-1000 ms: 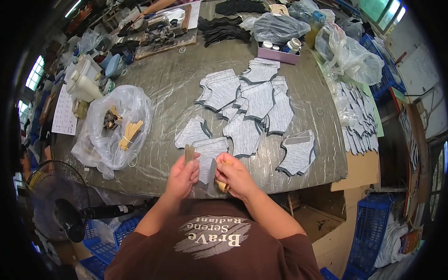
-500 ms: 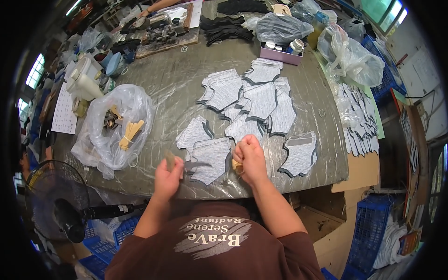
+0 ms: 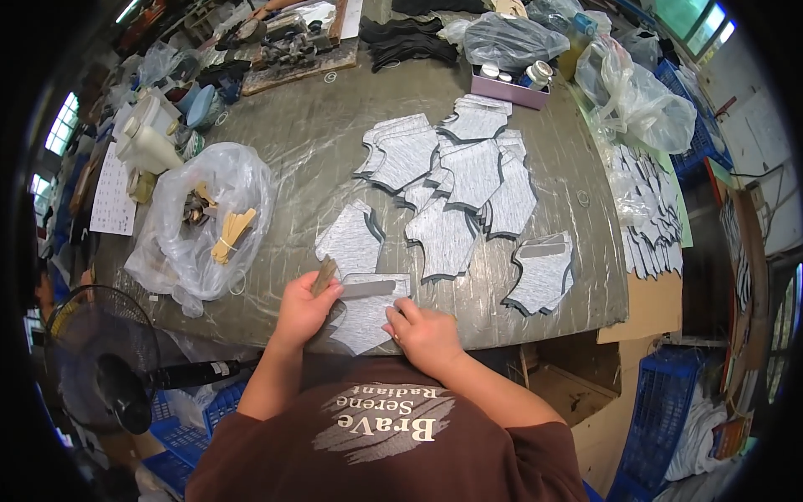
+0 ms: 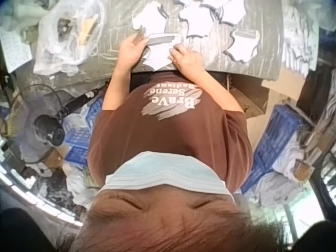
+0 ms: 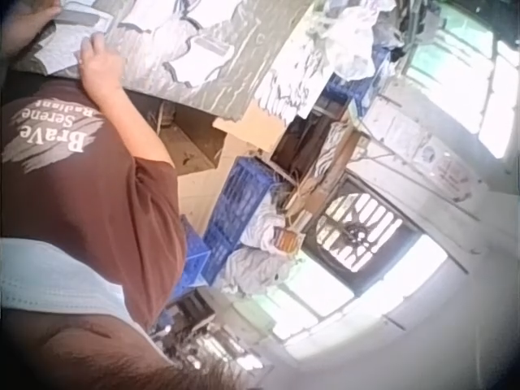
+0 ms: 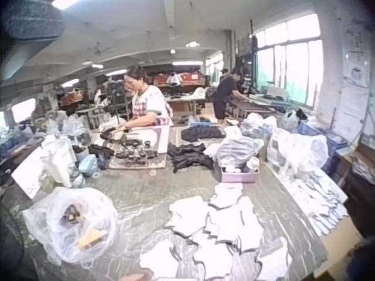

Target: The recorder is applying material or glue to shoe upper components and organizing them at a workstation in a shoe factory.

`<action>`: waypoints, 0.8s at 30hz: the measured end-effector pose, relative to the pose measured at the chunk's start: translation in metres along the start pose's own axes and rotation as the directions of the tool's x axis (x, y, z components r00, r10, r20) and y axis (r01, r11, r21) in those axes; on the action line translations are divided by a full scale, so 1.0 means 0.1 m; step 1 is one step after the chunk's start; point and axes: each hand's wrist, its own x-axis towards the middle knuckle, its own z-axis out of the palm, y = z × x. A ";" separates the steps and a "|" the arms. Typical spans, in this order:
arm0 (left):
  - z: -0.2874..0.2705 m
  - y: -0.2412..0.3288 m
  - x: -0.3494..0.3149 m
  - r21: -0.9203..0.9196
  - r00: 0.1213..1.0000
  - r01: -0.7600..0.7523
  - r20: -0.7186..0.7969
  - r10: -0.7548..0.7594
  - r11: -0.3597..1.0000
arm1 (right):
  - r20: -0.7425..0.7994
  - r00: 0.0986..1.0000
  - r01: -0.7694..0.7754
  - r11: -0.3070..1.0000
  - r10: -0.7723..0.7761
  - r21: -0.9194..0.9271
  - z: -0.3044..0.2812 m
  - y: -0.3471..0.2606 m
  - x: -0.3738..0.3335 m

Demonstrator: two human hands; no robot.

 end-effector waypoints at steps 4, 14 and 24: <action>0.03 -0.01 0.06 0.172 0.998 -0.027 0.062 0.017 0.985 | 0.012 1.000 0.020 0.999 -0.020 -0.034 0.01 0.02 -0.01; 0.04 -0.05 0.09 0.137 0.996 0.039 0.074 -0.049 0.990 | 0.038 0.999 -0.005 1.000 0.006 -0.018 0.00 0.03 0.01; 0.04 -0.04 0.10 0.238 0.998 0.002 0.060 -0.017 0.971 | 0.084 0.996 0.017 0.994 -0.008 -0.108 -0.01 0.01 0.03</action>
